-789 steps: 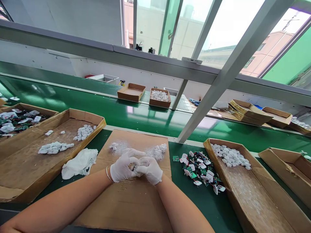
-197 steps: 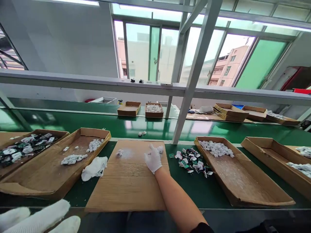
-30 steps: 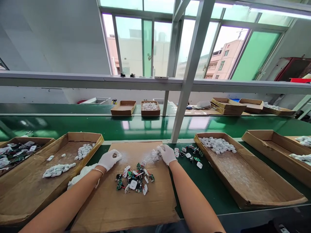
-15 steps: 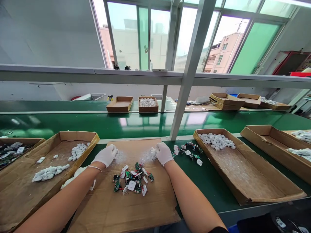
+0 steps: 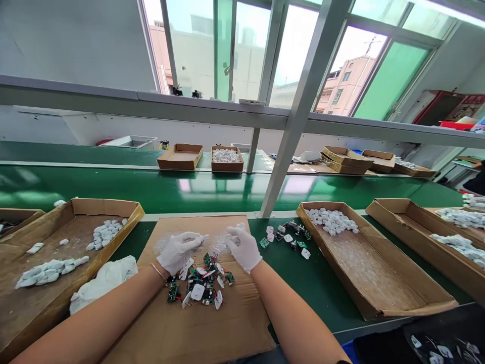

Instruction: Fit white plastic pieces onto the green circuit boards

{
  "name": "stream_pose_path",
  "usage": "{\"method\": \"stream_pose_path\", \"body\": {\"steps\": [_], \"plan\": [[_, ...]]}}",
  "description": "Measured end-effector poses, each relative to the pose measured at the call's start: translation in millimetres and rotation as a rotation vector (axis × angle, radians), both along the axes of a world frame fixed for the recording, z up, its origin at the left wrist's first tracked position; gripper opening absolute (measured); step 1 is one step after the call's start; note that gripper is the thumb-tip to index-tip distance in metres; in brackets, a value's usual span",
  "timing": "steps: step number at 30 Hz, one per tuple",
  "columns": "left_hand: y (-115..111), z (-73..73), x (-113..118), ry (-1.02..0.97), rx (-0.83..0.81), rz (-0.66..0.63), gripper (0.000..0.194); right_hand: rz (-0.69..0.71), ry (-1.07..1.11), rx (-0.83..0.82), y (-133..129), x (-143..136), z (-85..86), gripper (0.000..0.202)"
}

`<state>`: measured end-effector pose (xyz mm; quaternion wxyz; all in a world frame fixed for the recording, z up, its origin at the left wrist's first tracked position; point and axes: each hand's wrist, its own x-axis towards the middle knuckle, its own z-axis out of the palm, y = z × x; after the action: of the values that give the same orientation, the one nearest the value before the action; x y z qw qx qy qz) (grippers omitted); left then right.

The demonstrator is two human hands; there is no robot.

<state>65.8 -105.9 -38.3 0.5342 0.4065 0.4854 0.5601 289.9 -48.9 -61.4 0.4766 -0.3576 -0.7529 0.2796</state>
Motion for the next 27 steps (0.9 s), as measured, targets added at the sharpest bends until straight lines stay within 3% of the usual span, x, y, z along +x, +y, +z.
{"method": "stream_pose_path", "body": {"steps": [4,9,16,21,27], "plan": [[-3,1.3,-4,0.078,0.025,-0.071,0.032,0.129,-0.04,0.052,-17,-12,5.9,0.026],[-3,-1.4,-3,0.156,0.006,-0.1,0.029,0.157,-0.118,0.172,-26,-19,16.8,0.03],[-1,-13.7,3,0.073,0.013,-0.196,0.028,0.159,-0.079,0.196,-28,-31,14.7,0.025],[-3,-13.6,6,-0.015,-0.029,-0.182,0.032,0.164,-0.059,0.21,-33,-35,18.5,0.018],[-6,-15.2,7,-0.02,-0.034,-0.214,0.031,0.177,-0.051,0.21,-35,-32,19.3,0.023]]}}
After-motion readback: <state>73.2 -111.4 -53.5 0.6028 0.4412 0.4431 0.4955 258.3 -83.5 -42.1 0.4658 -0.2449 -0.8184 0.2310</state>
